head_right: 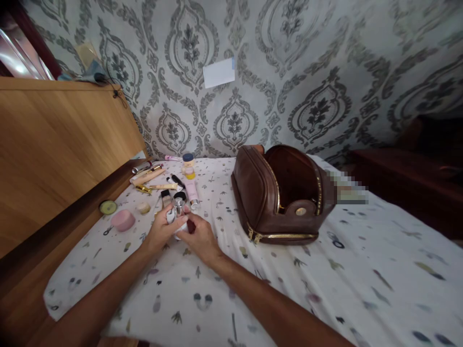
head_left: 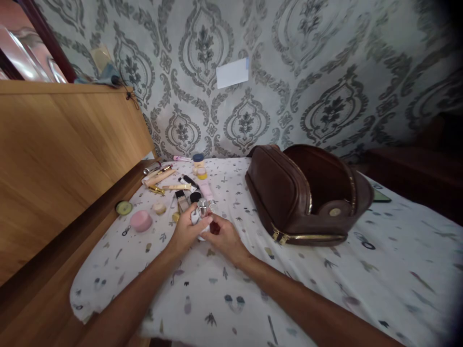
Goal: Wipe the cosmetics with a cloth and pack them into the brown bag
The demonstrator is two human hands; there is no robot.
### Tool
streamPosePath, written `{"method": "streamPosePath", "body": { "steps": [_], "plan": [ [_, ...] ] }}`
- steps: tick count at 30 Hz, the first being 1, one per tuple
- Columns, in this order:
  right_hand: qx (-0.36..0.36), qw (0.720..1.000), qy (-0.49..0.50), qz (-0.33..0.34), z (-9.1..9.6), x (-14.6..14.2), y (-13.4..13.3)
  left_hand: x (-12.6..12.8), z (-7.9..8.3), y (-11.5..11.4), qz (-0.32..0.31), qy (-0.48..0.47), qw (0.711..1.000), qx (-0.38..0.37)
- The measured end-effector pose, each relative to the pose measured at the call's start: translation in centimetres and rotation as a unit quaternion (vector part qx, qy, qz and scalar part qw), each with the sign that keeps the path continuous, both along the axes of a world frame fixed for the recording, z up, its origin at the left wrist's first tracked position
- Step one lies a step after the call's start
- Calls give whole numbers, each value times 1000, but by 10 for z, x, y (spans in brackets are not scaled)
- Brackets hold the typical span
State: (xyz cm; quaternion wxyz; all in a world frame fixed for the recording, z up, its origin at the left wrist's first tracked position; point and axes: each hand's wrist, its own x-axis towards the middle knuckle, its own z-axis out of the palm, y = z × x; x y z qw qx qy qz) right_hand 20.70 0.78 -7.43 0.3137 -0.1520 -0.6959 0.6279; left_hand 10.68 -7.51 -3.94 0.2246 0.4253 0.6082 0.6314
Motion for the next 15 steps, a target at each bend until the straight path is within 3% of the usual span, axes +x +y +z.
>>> {"method": "streamPosePath", "body": {
  "steps": [5, 9, 12, 15],
  "plan": [
    [-98, 989, 26, 109, 2, 2, 1, -3, -4, 2, 40, -113, 992, 29],
    [-161, 973, 20, 163, 1, 1, 1, -6, -5, 3, 24, -151, 987, 47],
    [-114, 987, 18, 116, -1, 0, 1, -5, -3, 3, 15, -156, 984, 81],
    [30, 999, -28, 17, 0, 1, -1, -2, 0, 4, 29, -185, 978, 98]
  ]
}}
